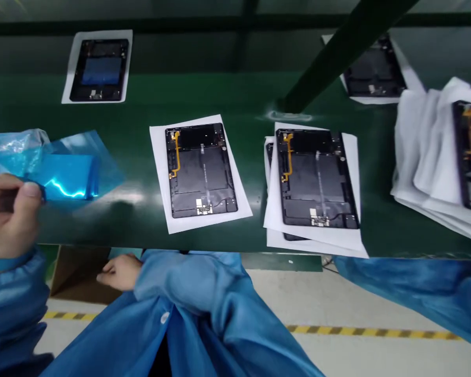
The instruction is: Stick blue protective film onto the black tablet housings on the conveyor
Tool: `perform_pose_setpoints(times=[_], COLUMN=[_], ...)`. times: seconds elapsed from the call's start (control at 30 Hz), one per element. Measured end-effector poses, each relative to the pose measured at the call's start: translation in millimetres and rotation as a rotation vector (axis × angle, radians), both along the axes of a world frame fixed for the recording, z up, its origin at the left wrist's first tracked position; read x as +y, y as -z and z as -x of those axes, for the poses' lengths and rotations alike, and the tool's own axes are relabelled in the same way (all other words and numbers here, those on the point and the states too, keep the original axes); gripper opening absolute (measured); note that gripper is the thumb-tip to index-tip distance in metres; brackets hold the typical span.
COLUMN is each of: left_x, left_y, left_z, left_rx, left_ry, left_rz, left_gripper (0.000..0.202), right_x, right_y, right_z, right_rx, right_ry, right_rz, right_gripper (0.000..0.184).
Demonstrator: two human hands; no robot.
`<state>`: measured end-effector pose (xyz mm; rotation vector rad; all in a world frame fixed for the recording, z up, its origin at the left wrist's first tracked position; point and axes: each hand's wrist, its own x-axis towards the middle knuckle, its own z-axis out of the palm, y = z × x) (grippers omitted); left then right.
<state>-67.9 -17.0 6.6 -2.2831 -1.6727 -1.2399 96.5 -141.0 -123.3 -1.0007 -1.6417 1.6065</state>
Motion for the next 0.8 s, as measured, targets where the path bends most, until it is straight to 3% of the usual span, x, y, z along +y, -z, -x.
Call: perform_pose_setpoints(times=[0.07,0.13,0.17,0.27,0.37,0.47,0.57,0.63,0.7,0.8], left_x=[-16.5,-31.6,-37.6,-47.0,-46.8,-43.1,-37.8,-32.6,-26.1,-15.2], left_y=[-2.5,-2.4,-0.5,11.3,22.8,23.0,11.0,0.0,-9.4,-15.9], left_z=[-20.3,-47.1,-61.3,-99.7,-123.1,-128.6,-121.3,-115.2,-112.1,-114.1], left_rx=[0.057,0.175,0.218,0.260,0.264,0.249,0.267,0.390,0.485,0.360], left_ry=[0.154,0.293,0.373,0.567,0.603,0.607,0.515,0.397,0.399,0.533], left_rz=[-0.013,0.015,0.023,0.030,0.036,0.123,0.099,0.037,0.069,0.243], left_gripper=[0.014,0.017,0.017,0.008,0.007,0.007,0.026,0.041,0.033,0.012], right_x=[6.0,19.0,27.4,49.5,56.6,56.2,60.4,66.4,73.1,82.3], right_y=[-32.9,-68.0,-82.9,-107.5,-106.3,-98.0,-93.0,-92.3,-93.9,-99.5], right_z=[-41.9,-87.5,-107.2,-142.6,-148.7,-151.4,-164.5,-176.8,-188.1,-200.2], right_rx=[0.079,0.062,0.059,0.022,-0.036,-0.092,-0.190,-0.239,-0.263,-0.271], right_ry=[-0.048,0.232,0.296,0.302,0.305,0.325,0.322,0.255,0.206,0.245], right_rz=[-0.042,-0.149,-0.205,-0.337,-0.392,-0.445,-0.557,-0.649,-0.719,-0.720], right_gripper=[0.026,0.022,0.029,0.040,0.030,0.028,0.031,0.032,0.030,0.022])
